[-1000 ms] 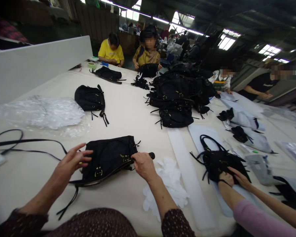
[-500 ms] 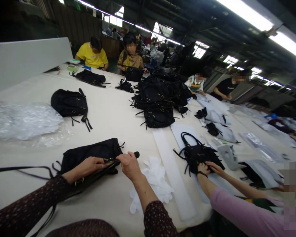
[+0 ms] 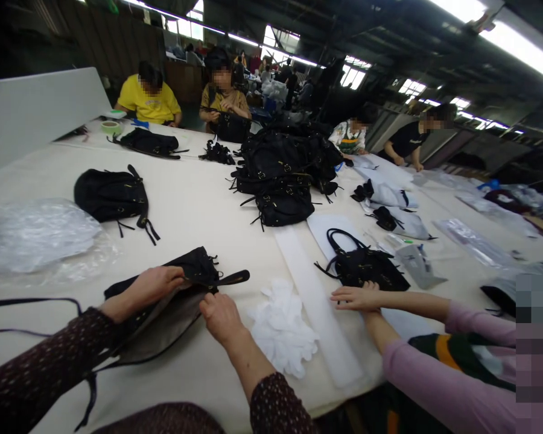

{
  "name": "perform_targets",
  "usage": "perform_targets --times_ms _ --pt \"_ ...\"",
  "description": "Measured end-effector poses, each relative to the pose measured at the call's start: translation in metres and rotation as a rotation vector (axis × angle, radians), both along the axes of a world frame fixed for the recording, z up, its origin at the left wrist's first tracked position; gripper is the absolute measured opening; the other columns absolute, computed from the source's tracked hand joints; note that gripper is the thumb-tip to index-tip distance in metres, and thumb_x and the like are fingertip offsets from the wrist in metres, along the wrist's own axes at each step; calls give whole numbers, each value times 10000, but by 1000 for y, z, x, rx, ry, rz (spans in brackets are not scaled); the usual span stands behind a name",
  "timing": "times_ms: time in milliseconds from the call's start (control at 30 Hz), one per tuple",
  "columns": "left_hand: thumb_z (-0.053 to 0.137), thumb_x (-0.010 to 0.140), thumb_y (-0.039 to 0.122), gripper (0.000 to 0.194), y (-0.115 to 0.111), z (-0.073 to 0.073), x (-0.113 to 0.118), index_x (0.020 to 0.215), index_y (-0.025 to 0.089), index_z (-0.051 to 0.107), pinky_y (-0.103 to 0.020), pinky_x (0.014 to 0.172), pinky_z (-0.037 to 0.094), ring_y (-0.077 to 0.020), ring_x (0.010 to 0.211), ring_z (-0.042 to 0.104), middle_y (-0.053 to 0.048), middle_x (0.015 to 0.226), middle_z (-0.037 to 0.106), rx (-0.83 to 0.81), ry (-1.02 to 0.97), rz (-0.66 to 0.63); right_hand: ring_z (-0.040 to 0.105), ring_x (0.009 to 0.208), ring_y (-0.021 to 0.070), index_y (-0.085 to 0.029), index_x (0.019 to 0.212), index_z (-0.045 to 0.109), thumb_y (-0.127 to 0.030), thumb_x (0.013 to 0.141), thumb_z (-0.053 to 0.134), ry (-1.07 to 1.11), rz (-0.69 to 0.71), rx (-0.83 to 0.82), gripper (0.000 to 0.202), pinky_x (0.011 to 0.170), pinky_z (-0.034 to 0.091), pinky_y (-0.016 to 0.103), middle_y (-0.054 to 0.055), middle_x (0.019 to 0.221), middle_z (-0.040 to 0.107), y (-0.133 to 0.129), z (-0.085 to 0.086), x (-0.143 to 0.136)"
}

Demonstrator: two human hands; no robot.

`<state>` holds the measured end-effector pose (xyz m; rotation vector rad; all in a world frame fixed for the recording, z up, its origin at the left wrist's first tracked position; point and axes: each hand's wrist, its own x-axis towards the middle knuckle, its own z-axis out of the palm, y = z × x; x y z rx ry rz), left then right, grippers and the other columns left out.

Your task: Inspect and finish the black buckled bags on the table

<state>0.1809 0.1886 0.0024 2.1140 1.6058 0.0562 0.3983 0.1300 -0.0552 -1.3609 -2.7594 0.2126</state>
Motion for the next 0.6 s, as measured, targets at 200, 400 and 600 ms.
perform_targets --times_ms 200,400,600 --pt "380 887 399 332 37 3 -8 930 232 664 -346 771 449 -236 903 644 -90 995 724 80 176 51 610 907 160 -266 937 650 -130 845 458 160 -61 -156 252 726 455 242 11 969 684 -7 -18 15" --pt "366 867 320 313 36 -8 21 874 196 654 -385 760 456 -268 892 642 -122 992 692 81 142 -99 657 831 158 -272 1241 531 -183 841 476 239 -418 -314 413 741 457 250 12 949 722 4 -29 16" --pt "487 750 296 192 38 -15 33 741 185 644 -326 703 426 -219 794 621 -84 924 683 -16 31 -199 657 760 171 -224 1253 523 -246 880 489 271 -538 -328 375 701 461 263 33 859 725 20 -36 13"
